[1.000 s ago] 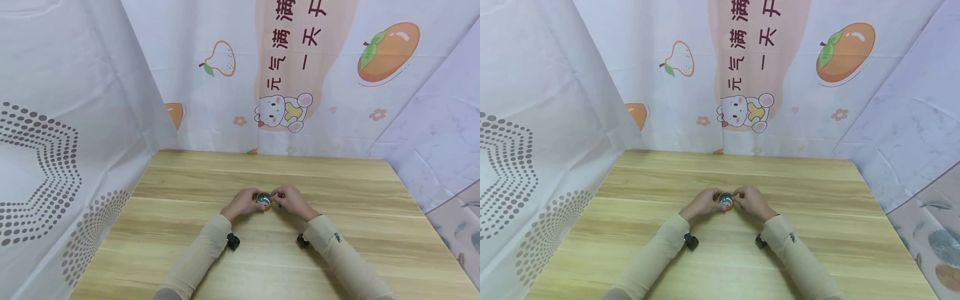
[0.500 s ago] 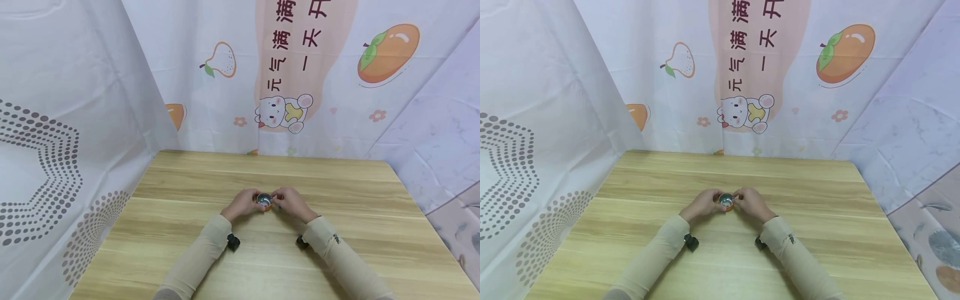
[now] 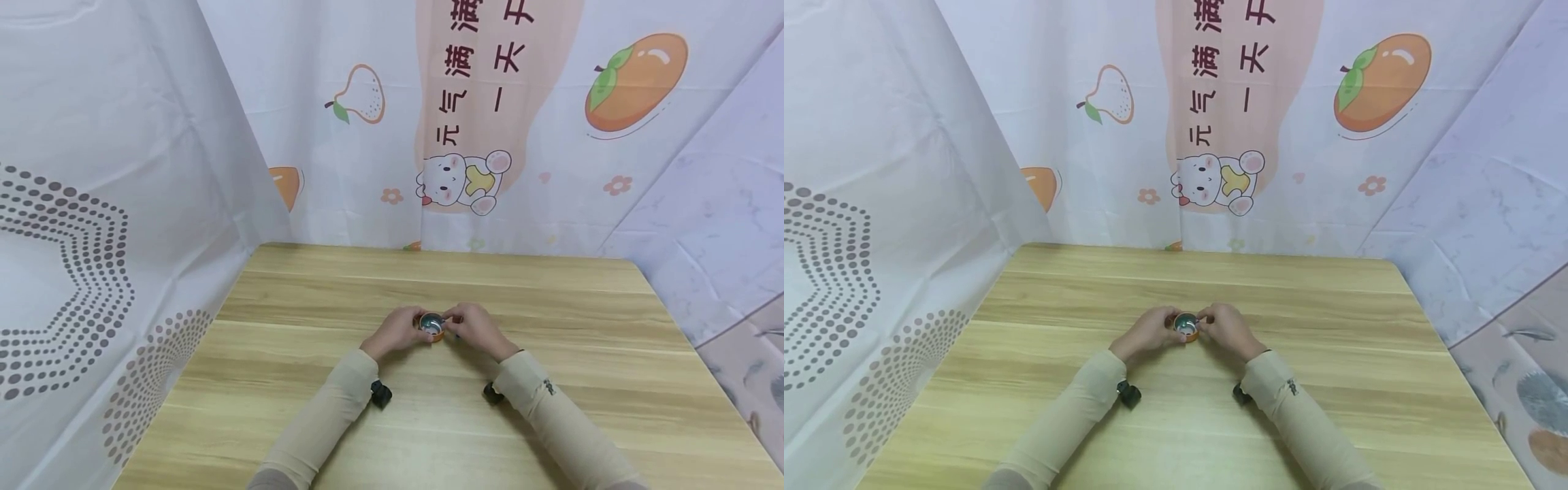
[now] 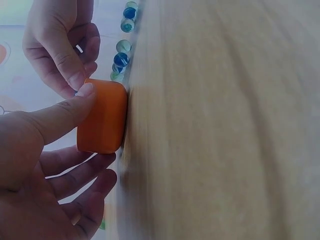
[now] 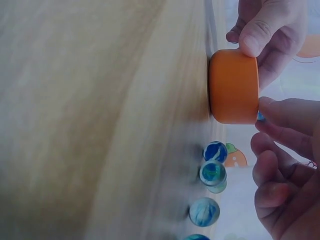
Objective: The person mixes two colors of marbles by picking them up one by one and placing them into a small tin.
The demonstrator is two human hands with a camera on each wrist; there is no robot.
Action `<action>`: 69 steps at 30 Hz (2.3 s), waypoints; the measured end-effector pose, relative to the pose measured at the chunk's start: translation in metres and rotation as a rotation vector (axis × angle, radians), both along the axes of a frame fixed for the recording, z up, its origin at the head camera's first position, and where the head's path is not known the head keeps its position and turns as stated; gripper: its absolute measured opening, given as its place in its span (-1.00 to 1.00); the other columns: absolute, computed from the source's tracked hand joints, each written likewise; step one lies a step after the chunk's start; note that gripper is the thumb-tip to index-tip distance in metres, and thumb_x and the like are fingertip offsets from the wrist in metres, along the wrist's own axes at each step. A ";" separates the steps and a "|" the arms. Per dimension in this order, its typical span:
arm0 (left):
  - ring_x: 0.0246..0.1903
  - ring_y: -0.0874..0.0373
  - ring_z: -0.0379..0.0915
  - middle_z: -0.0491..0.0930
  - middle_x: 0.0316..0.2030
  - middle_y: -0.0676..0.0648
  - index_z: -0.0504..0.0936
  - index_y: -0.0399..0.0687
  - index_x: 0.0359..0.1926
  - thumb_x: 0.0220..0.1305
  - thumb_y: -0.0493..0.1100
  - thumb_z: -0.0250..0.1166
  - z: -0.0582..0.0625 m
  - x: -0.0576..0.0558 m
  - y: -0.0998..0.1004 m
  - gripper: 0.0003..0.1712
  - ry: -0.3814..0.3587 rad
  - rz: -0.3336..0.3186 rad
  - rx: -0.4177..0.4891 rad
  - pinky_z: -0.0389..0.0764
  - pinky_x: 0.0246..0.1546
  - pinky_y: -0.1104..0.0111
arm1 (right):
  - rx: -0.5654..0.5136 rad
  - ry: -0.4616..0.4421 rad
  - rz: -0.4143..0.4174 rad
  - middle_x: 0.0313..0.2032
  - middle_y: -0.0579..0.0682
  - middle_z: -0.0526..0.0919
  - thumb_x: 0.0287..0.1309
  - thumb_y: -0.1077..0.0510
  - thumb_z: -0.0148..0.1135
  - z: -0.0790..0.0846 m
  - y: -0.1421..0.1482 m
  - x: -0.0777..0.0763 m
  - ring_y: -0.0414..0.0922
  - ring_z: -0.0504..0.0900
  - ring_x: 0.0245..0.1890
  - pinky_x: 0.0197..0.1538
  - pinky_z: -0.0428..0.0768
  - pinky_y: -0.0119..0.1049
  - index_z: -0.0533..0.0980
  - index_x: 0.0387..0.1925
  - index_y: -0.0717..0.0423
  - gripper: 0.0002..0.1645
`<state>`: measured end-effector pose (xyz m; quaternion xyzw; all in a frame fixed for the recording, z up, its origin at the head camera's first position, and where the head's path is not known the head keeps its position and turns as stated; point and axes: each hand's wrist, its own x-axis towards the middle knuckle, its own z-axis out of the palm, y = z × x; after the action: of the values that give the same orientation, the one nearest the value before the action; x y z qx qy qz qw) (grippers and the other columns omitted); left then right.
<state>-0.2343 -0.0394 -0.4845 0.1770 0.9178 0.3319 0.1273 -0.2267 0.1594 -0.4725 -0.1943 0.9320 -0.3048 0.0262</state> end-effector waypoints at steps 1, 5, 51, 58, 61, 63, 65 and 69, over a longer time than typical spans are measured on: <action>0.08 0.04 0.52 0.63 0.06 -0.08 0.54 -0.07 0.19 0.11 -0.01 0.47 0.000 0.000 0.000 -0.37 -0.001 0.003 0.000 0.47 0.15 0.14 | 0.003 0.000 -0.001 -0.47 -0.06 0.62 0.17 0.16 0.33 0.000 0.000 0.000 -0.23 0.43 -0.53 -0.47 0.40 -0.39 0.69 -0.17 0.15 -0.79; 0.10 -0.03 0.51 0.60 0.08 -0.16 0.47 -0.12 0.22 0.11 -0.02 0.47 0.001 0.002 0.000 -0.32 -0.013 0.025 0.012 0.47 0.15 0.10 | 0.009 0.001 -0.002 -0.49 -0.06 0.61 0.17 0.15 0.33 0.000 0.000 0.000 -0.24 0.42 -0.54 -0.48 0.39 -0.39 0.69 -0.17 0.15 -0.78; 0.00 0.05 0.53 0.62 0.00 -0.09 0.53 -0.07 0.16 0.08 -0.05 0.49 0.000 0.002 -0.003 -0.38 0.010 0.033 0.059 0.51 0.07 0.15 | -0.030 -0.027 0.034 -0.50 -0.06 0.63 0.17 0.18 0.33 0.000 0.001 -0.002 -0.24 0.45 -0.53 -0.46 0.42 -0.40 0.69 -0.17 0.16 -0.80; 0.00 0.05 0.53 0.62 -0.01 -0.09 0.53 -0.07 0.16 0.08 -0.07 0.49 0.000 0.002 -0.003 -0.39 0.022 0.029 0.073 0.51 0.07 0.16 | -0.003 -0.059 0.038 -0.44 -0.02 0.64 0.29 0.13 0.21 0.007 0.009 -0.006 -0.23 0.46 -0.53 -0.46 0.44 -0.36 0.64 -0.05 0.20 -0.72; -0.01 0.05 0.53 0.62 -0.01 -0.09 0.54 -0.08 0.16 0.07 -0.07 0.50 0.001 0.003 -0.003 -0.39 0.027 0.027 0.067 0.51 0.06 0.16 | 0.018 -0.058 0.022 -0.43 -0.01 0.63 0.32 0.10 0.18 0.013 0.011 -0.009 -0.20 0.46 -0.53 -0.44 0.43 -0.33 0.64 -0.06 0.18 -0.71; -0.01 0.05 0.53 0.62 -0.01 -0.09 0.54 -0.08 0.16 0.07 -0.07 0.50 0.002 0.003 -0.004 -0.38 0.031 0.027 0.061 0.51 0.05 0.16 | 0.036 -0.046 0.019 -0.41 0.01 0.64 0.31 0.10 0.18 0.018 0.013 -0.011 -0.18 0.47 -0.49 -0.41 0.44 -0.29 0.65 -0.09 0.20 -0.71; -0.01 0.05 0.53 0.62 -0.02 -0.09 0.54 -0.08 0.16 0.07 -0.06 0.50 0.002 0.003 -0.004 -0.38 0.033 0.025 0.054 0.51 0.05 0.16 | 0.057 -0.034 0.009 -0.38 0.02 0.67 0.30 0.11 0.19 0.020 0.015 -0.013 -0.17 0.49 -0.45 -0.37 0.46 -0.27 0.67 -0.13 0.19 -0.73; -0.01 0.05 0.53 0.62 -0.01 -0.09 0.54 -0.08 0.16 0.07 -0.06 0.50 0.001 0.003 -0.005 -0.38 0.029 0.027 0.051 0.51 0.06 0.16 | 0.108 0.000 0.019 -0.34 0.04 0.69 0.28 0.14 0.21 0.022 0.019 -0.014 -0.15 0.53 -0.39 -0.31 0.50 -0.24 0.69 -0.20 0.20 -0.77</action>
<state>-0.2317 -0.0442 -0.4832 0.1726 0.9131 0.3543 0.1048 -0.2411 0.1787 -0.4502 -0.2017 0.9452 -0.2537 0.0396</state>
